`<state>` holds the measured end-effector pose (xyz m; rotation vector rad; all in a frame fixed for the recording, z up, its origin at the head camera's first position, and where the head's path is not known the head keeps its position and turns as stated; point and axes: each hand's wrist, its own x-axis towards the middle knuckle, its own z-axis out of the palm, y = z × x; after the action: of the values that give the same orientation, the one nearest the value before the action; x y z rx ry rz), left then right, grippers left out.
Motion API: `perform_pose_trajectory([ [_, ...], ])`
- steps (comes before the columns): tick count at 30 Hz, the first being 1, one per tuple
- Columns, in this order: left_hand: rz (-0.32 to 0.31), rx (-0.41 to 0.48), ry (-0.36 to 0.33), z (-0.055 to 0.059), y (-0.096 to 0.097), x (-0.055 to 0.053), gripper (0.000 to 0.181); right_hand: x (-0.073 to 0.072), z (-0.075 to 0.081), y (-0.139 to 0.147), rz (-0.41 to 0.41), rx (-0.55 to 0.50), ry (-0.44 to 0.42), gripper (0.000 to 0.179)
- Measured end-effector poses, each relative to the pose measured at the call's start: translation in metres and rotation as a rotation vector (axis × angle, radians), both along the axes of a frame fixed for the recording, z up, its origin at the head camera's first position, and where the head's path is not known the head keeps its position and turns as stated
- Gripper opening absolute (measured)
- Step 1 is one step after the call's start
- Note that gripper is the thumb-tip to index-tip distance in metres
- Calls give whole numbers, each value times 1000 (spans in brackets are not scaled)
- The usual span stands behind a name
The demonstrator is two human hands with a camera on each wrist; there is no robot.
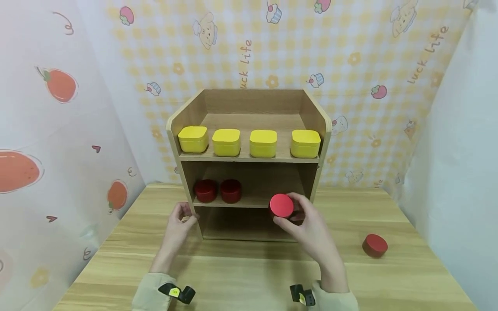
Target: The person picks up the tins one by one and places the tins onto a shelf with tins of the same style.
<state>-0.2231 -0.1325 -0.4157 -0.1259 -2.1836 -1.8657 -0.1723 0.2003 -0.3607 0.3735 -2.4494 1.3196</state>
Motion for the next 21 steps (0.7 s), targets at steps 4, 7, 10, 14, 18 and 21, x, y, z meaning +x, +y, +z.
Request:
perform_pose_trajectory([
  [4,11,-2,-6,-3,0,1,23,-8,0,-4,-34,4,13,59],
  [7,19,-10,-15,-1,-1,3,23,-13,0,-8,-47,13,37,60],
  [10,10,-20,-29,0,0,3,24,-15,0,-12,-61,36,69,59],
  [14,-5,-11,-23,-8,-1,-3,24,-21,1,-18,-94,96,114,60],
  [18,9,7,-15,-25,-5,-15,25,-29,1,-22,-100,131,137,62],
  [21,17,10,-5,-33,-7,-20,26,-36,0,-25,-85,132,144,62],
])
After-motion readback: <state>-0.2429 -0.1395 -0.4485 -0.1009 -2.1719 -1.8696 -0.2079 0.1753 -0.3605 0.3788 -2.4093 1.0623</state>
